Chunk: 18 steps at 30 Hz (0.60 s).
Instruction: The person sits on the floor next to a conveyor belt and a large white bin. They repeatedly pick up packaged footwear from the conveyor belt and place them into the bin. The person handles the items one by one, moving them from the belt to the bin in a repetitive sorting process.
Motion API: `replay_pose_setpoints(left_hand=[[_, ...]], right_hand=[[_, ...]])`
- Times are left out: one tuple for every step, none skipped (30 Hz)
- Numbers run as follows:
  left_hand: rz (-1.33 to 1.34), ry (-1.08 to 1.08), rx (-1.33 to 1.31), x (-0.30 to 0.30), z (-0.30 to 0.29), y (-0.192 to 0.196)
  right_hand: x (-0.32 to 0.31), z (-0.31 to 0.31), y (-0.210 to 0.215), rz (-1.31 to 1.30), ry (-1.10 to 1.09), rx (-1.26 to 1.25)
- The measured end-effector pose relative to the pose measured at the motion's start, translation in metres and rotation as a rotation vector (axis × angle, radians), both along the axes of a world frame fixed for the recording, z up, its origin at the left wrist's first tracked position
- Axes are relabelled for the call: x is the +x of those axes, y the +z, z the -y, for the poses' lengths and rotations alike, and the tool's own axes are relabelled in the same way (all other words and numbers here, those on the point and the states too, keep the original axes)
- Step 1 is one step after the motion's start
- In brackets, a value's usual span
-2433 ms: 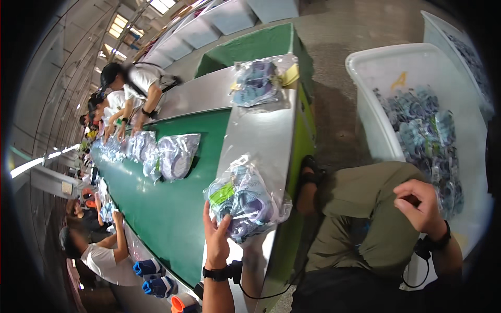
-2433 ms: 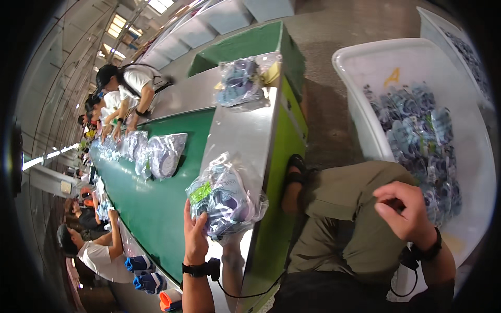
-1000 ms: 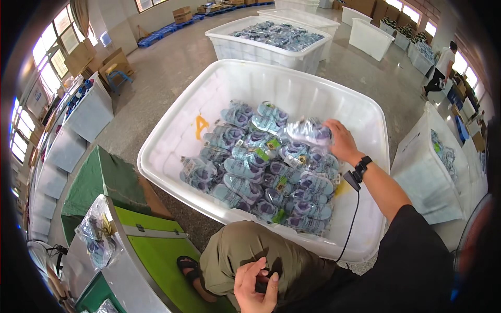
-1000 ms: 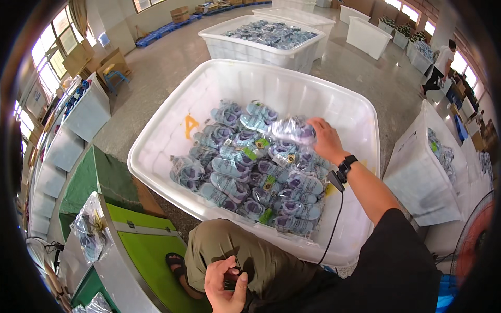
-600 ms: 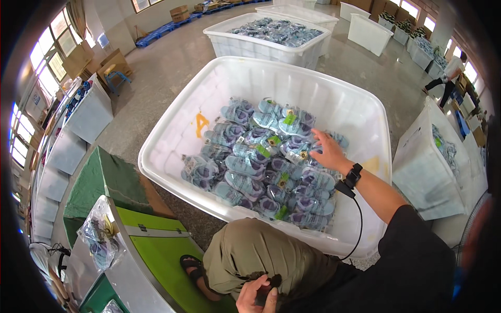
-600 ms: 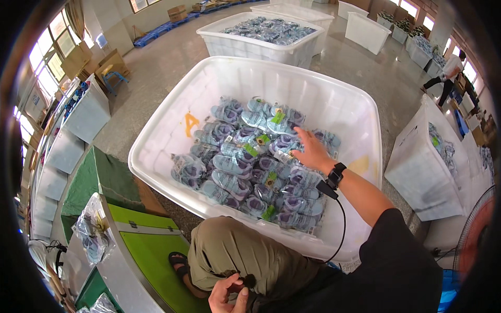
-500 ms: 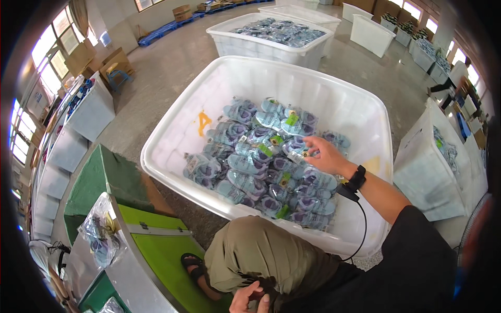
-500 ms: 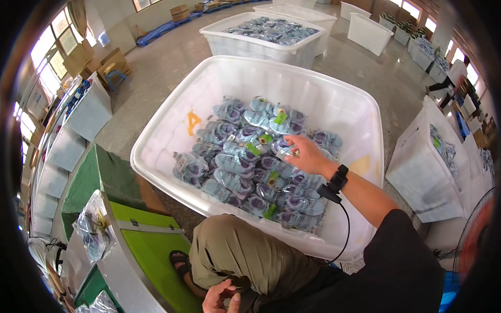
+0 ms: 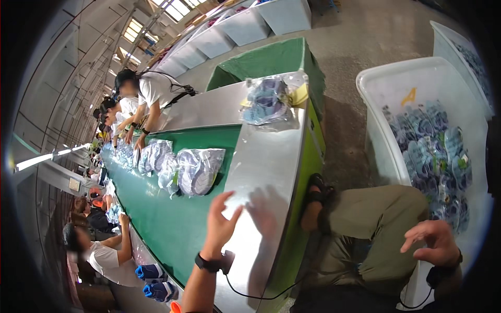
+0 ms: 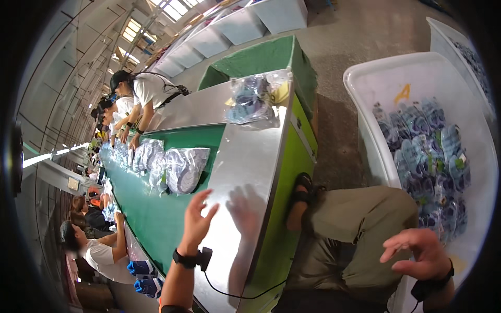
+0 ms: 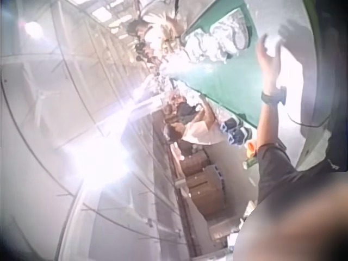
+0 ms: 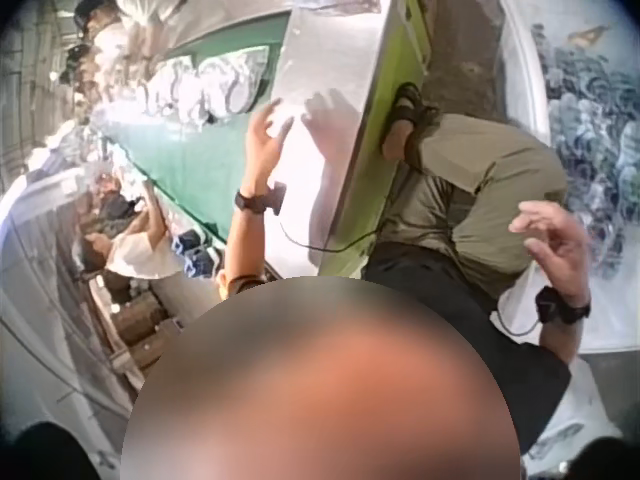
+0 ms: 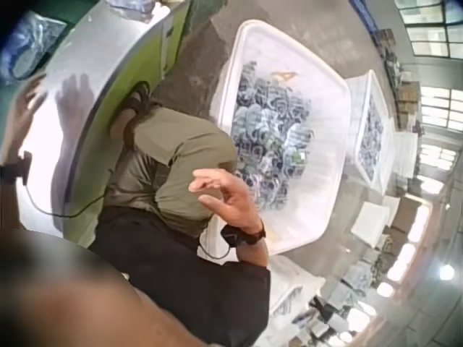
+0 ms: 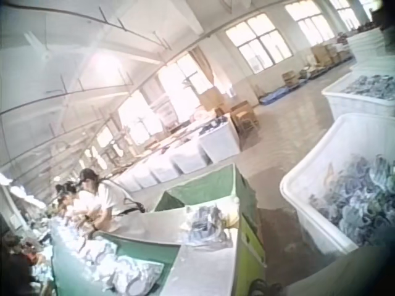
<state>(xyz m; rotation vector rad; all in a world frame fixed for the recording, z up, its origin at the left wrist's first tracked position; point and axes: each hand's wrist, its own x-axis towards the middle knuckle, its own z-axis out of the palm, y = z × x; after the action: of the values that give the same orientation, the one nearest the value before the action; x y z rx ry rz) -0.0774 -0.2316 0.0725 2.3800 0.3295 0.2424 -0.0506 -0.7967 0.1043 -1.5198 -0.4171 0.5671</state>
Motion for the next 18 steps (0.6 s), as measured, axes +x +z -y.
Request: replay_pose_setpoints(left_hand=[[0.029,0.092,0.039,0.004,-0.027,-0.006],[0.047,0.190,0.071,0.009,-0.056,-0.012],[0.074,0.243,0.113,0.015,-0.085,-0.018],[0.102,0.304,0.156,0.022,-0.111,-0.025],[0.119,0.347,0.205,0.027,-0.135,-0.034],[0.136,0.398,0.254,0.031,-0.158,-0.043],[0.134,0.469,0.294,0.038,-0.177,-0.051],[0.160,0.471,0.358,0.046,-0.195,-0.060],[0.166,0.491,0.413,0.052,-0.210,-0.067],[0.149,0.519,0.469,0.057,-0.222,-0.072],[0.074,0.547,0.521,0.065,-0.233,-0.075],[0.053,0.552,0.507,0.072,-0.239,-0.079],[0.025,0.564,0.496,0.079,-0.241,-0.083],[0.011,0.593,0.490,0.083,-0.242,-0.085],[-0.003,0.589,0.496,0.088,-0.241,-0.087],[-0.057,0.599,0.527,0.090,-0.240,-0.087],[-0.094,0.610,0.515,0.090,-0.238,-0.084],[-0.161,0.626,0.479,0.088,-0.236,-0.082]], right_hand=[[0.004,-0.009,-0.001,0.049,0.005,-0.024],[0.007,-0.019,-0.005,0.098,0.006,-0.050],[0.011,-0.027,-0.010,0.164,0.011,-0.081],[0.016,-0.035,-0.014,0.143,-0.032,-0.088],[0.018,-0.044,-0.019,0.139,-0.071,-0.101],[0.019,-0.051,-0.023,0.136,-0.109,-0.113],[0.020,-0.057,-0.027,0.132,-0.170,-0.120],[0.021,-0.061,-0.029,0.273,-0.165,-0.175],[0.022,-0.063,-0.032,0.411,-0.159,-0.231],[0.022,-0.064,-0.034,0.548,-0.153,-0.288],[0.020,-0.067,-0.037,0.599,-0.154,-0.297],[0.019,-0.068,-0.040,0.658,-0.133,-0.323],[0.017,-0.070,-0.042,0.703,-0.131,-0.357],[0.016,-0.072,-0.045,0.744,-0.126,-0.386],[0.013,-0.075,-0.047,0.796,-0.153,-0.400],[0.010,-0.079,-0.050,0.848,-0.181,-0.414],[0.010,-0.081,-0.051,0.908,-0.199,-0.419],[0.011,-0.083,-0.052,0.933,-0.188,-0.464]])
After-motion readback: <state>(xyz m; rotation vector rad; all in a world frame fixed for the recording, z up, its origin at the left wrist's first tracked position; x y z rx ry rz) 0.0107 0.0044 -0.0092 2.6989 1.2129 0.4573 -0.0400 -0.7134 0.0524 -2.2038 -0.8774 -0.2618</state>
